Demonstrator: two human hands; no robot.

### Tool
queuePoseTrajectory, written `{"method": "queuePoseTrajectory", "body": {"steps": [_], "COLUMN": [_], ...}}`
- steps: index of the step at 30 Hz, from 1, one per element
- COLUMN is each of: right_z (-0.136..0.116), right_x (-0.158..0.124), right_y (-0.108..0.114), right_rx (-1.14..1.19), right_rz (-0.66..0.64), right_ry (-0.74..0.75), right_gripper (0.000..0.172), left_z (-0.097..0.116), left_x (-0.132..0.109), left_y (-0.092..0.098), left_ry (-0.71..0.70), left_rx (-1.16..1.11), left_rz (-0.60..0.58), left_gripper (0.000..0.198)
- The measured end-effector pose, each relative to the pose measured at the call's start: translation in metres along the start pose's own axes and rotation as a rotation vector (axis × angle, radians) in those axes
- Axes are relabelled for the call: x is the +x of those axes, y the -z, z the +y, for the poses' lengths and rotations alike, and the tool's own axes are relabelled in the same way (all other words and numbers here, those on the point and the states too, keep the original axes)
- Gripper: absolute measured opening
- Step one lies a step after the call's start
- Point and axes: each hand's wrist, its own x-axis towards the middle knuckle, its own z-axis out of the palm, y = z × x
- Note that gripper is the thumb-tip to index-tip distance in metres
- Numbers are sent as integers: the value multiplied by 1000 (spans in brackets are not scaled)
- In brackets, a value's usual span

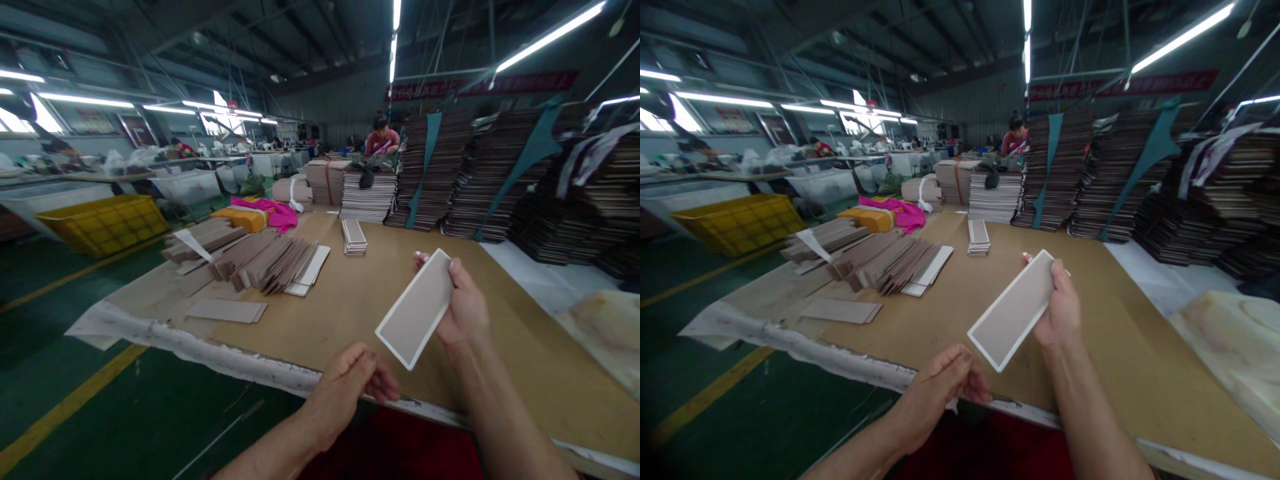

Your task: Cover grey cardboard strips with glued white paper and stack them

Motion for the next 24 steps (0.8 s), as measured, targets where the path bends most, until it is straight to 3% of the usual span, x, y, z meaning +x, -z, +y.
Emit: {"method": "queuePoseTrajectory", "body": {"steps": [3,6,8,10,13,16,18,20,24], "right_z": [-7,-9,-10,-12,-21,-32,-37,-38,-32], "right_x": [-2,-4,-5,-7,-18,-33,-40,-44,-43], "right_y": [8,15,18,18,16,13,11,9,10], "right_rx": [213,433,536,670,940,1147,1190,1156,1011], "right_rz": [-18,-69,-105,-125,-134,-250,-312,-305,-254], "right_ry": [-125,-45,29,77,83,57,50,54,81], "right_gripper": [42,37,30,23,25,34,39,41,42], "left_z": [10,19,26,34,42,36,26,17,14], "left_x": [1,2,2,-1,-8,-10,-7,-2,3], "left_y": [-5,-16,-28,-41,-55,-60,-60,-59,-60], "left_ry": [-32,-105,-164,-232,-323,-425,-530,-607,-607], "left_rx": [4,183,333,426,467,455,434,413,388], "left_rz": [-97,-208,-268,-326,-420,-465,-483,-484,-476], "left_gripper": [53,42,56,57,47,31,25,34,45]}}
